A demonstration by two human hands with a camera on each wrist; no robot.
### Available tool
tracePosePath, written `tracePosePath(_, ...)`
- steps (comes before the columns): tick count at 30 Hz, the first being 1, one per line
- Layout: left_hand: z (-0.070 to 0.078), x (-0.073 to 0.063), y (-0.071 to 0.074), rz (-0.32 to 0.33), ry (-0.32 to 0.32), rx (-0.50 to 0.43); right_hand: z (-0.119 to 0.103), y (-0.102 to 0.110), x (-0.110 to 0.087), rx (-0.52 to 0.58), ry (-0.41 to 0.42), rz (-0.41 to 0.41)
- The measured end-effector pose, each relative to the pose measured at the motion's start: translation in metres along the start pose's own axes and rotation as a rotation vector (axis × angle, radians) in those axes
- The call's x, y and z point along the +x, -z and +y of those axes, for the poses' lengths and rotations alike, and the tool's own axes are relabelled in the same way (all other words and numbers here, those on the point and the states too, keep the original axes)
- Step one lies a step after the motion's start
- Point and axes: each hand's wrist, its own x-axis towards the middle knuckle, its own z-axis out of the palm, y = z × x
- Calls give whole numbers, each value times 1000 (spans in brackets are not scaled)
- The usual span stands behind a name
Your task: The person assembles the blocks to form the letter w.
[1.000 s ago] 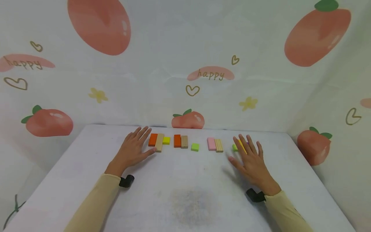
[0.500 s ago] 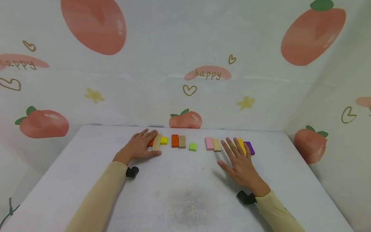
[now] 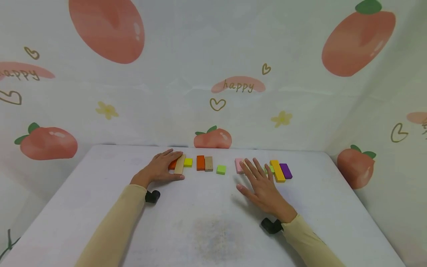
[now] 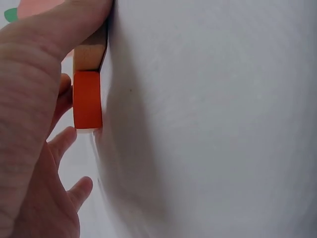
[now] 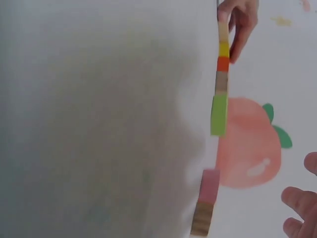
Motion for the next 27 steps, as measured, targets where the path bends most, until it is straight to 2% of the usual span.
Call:
tracePosePath(13,5,-7,2,51,-1,-21,-30,-22,43,60,33,-61)
tracePosePath(20,0,-22,6,122,17,-36,-50,-43,82,136,55,-152)
tracePosePath(27,-11,-43,11,174,57,-88,-78,-62,126,159,27,-242)
